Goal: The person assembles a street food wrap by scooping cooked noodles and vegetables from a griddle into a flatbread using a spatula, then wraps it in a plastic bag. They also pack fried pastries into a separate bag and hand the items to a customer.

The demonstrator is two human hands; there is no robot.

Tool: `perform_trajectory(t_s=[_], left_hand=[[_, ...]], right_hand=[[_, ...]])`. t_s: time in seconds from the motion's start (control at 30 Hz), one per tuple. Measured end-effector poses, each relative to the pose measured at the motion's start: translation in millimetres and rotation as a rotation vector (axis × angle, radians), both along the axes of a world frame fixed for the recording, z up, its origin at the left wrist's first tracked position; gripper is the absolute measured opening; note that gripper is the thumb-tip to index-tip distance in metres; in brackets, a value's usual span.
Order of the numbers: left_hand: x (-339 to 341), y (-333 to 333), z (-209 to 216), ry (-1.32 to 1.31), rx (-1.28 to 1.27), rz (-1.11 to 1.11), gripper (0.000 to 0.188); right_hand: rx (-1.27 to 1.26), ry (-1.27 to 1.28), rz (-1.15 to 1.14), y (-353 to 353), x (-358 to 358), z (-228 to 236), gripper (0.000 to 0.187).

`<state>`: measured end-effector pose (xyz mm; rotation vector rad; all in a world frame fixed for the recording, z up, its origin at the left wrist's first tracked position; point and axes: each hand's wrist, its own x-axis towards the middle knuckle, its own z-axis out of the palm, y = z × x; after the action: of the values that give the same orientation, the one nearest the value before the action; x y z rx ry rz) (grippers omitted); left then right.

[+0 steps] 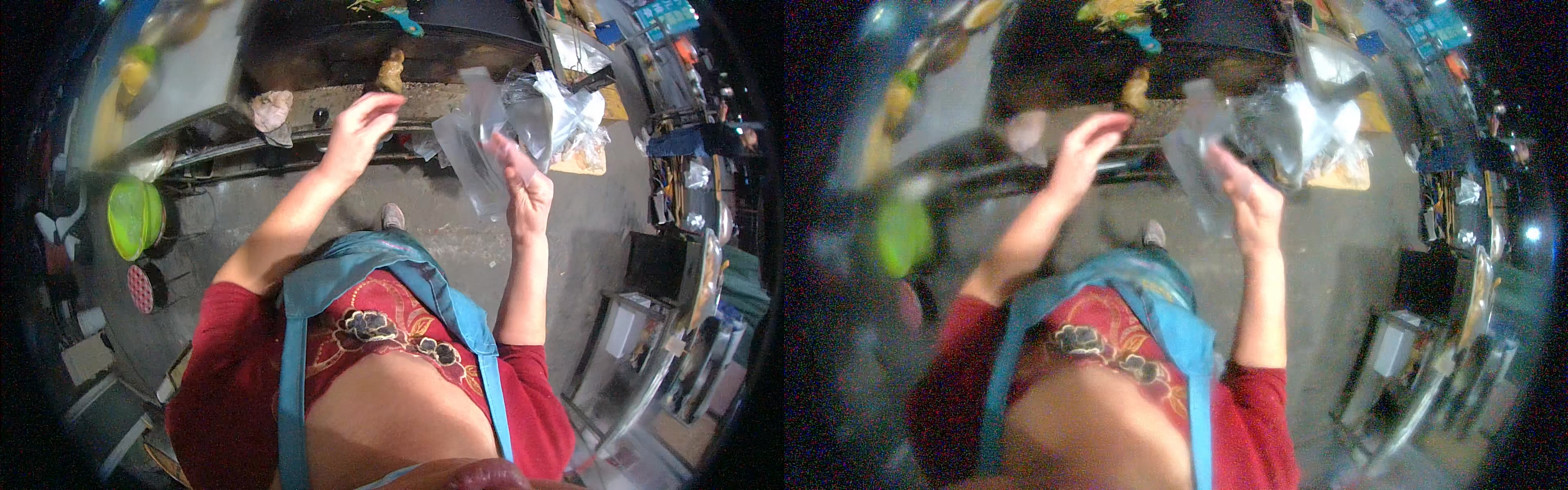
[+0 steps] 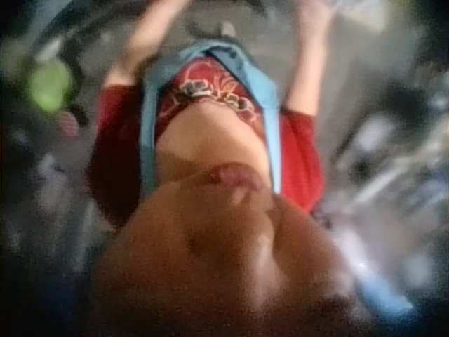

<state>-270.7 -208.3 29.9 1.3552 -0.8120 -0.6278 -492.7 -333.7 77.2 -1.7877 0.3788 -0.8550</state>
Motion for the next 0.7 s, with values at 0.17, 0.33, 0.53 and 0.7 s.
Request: perform_trajectory(t_s=[0.17,0.33,0.53,0.7], left_hand=[[-23,-47,12,0.092,0.12,-0.29,0.048],[-35,-52,-6,0.159,0.278,-0.283,0.029],[-28,-14,-28,0.399,0.132,-0.296,0.045],[-16,-16,-43,0.424,0.133,-0.373,0.051]], right_hand=[[-0.479,0.092,0.051,1,7,19,0.028],[-0.301,0.045,-0.052,3,8,5,0.036],[0.441,0.042,-0.482,-24,-7,-9,0.024],[0.488,0.015,-0.352,-34,-2,-14,0.026]])
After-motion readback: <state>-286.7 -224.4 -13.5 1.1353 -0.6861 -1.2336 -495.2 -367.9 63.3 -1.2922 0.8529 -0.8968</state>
